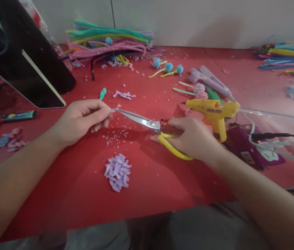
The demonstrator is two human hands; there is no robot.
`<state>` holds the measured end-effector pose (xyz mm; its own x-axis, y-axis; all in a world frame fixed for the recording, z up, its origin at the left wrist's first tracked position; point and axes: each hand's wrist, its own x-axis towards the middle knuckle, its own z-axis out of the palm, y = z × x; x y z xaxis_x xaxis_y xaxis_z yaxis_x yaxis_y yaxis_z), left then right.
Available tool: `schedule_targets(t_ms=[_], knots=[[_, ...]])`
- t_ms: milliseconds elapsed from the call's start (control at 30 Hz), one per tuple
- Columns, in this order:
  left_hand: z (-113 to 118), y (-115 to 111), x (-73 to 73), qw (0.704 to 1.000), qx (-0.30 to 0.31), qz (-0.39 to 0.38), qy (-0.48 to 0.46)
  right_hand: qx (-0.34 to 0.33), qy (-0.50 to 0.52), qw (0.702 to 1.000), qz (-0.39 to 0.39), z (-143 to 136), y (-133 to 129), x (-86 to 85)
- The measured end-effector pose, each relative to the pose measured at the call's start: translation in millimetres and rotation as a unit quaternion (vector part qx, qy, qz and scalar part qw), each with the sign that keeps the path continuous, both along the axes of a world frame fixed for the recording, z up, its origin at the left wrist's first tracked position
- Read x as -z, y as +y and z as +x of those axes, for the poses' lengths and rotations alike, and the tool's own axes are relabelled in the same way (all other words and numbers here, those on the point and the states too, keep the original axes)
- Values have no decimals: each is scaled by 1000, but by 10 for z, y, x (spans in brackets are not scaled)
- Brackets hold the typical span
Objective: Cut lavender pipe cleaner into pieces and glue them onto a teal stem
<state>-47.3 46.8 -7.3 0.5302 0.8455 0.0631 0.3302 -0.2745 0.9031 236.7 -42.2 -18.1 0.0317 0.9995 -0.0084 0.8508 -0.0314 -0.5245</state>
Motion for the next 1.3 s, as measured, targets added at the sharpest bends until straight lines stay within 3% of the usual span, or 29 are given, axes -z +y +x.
schedule_targets(t_ms=[500, 1300], knots=[[-10, 3, -13, 1000, 9, 15, 12, -3, 7, 999, -44, 11, -6, -33], [-2, 4, -14, 1000, 3, 0, 15, -1, -7, 1000, -19, 10, 18, -7]])
